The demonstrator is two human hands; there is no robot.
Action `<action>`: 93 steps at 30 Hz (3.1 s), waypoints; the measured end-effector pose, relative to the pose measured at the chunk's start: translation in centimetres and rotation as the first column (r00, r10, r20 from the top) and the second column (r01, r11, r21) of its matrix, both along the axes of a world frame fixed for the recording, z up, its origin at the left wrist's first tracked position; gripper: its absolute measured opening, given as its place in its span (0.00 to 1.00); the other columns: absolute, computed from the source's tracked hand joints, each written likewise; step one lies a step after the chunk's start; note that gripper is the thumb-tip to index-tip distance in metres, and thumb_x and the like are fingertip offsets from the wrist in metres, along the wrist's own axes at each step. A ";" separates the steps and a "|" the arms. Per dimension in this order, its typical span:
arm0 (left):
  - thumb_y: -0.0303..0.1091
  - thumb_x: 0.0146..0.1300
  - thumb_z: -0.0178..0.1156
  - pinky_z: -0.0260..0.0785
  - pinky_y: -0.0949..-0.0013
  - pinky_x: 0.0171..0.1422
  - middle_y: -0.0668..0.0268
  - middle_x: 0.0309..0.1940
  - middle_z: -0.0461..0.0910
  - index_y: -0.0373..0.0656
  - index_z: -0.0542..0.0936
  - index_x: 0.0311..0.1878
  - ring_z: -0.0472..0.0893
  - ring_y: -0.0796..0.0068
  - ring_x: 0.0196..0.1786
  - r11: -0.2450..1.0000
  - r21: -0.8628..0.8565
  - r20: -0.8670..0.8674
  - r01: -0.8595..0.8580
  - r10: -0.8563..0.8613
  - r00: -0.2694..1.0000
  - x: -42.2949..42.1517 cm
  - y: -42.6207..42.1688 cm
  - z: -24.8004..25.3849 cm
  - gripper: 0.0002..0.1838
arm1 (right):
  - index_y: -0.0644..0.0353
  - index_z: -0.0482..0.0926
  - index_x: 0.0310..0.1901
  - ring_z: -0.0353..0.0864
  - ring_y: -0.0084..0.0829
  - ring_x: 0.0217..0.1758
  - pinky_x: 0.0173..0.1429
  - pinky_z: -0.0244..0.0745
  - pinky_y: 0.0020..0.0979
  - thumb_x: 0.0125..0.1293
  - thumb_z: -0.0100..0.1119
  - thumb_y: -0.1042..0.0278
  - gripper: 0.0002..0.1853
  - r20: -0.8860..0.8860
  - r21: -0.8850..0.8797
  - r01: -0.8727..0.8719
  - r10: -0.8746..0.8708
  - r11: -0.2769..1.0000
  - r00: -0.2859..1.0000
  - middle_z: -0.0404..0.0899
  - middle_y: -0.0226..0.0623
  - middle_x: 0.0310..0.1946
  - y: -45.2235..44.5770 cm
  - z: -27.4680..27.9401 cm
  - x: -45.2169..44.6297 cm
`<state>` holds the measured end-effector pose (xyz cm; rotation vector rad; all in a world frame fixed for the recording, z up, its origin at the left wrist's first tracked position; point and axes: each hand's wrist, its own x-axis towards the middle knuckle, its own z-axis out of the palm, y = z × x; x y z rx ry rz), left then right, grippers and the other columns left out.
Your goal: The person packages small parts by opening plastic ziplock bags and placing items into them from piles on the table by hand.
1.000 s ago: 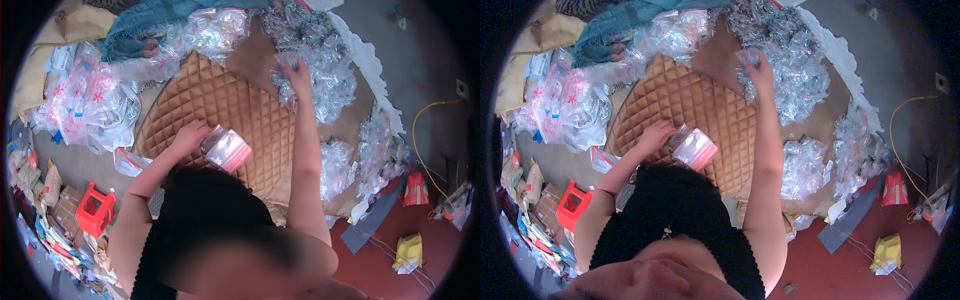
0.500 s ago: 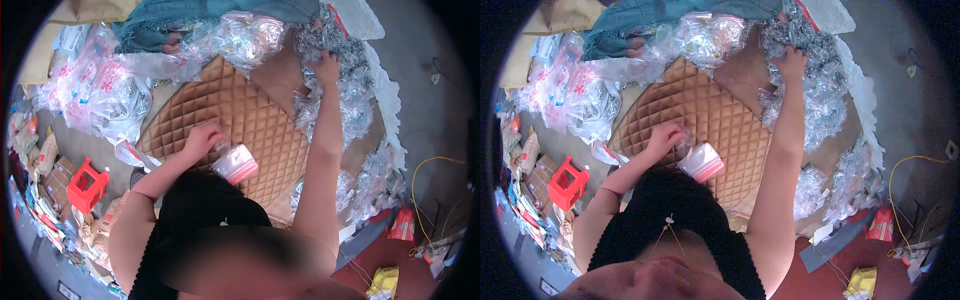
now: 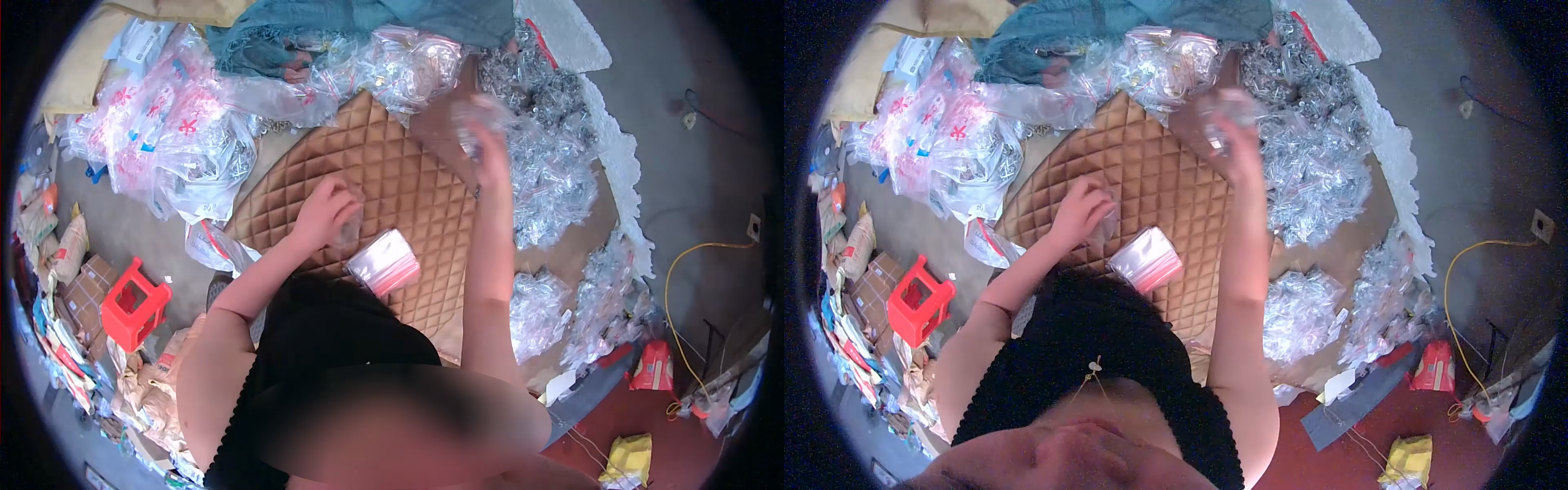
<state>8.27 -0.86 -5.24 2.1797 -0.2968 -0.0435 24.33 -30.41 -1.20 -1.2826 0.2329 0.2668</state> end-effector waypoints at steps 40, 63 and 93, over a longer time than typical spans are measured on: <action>0.25 0.56 0.64 0.62 0.54 0.71 0.54 0.61 0.71 0.51 0.88 0.43 0.69 0.49 0.66 0.638 -0.060 0.124 0.768 -0.758 0.640 -8.5 -4.1 9.4 0.13 | 0.58 0.76 0.50 0.74 0.47 0.56 0.56 0.73 0.39 0.55 0.67 0.71 0.20 0.010 -0.932 -0.201 0.576 0.302 0.817 0.72 0.45 0.54 6.9 11.0 -30.1; 0.34 0.61 0.57 0.70 0.59 0.63 0.62 0.56 0.78 0.46 0.79 0.56 0.76 0.61 0.61 0.565 0.340 -0.016 0.752 -0.796 0.606 -10.1 -3.3 -3.7 0.19 | 0.59 0.80 0.54 0.77 0.44 0.59 0.62 0.69 0.43 0.56 0.69 0.68 0.22 0.231 -0.971 0.148 -0.567 -0.190 0.791 0.81 0.47 0.52 -24.0 -1.5 -36.7; 0.33 0.60 0.66 0.74 0.60 0.42 0.61 0.31 0.81 0.45 0.85 0.39 0.81 0.56 0.36 0.899 -0.283 -0.361 0.333 -0.422 0.832 -0.4 -4.5 6.7 0.06 | 0.56 0.82 0.47 0.85 0.52 0.46 0.51 0.80 0.49 0.61 0.59 0.65 0.13 -0.144 -0.939 -0.062 0.222 -0.339 0.964 0.84 0.49 0.45 -7.2 -9.2 7.7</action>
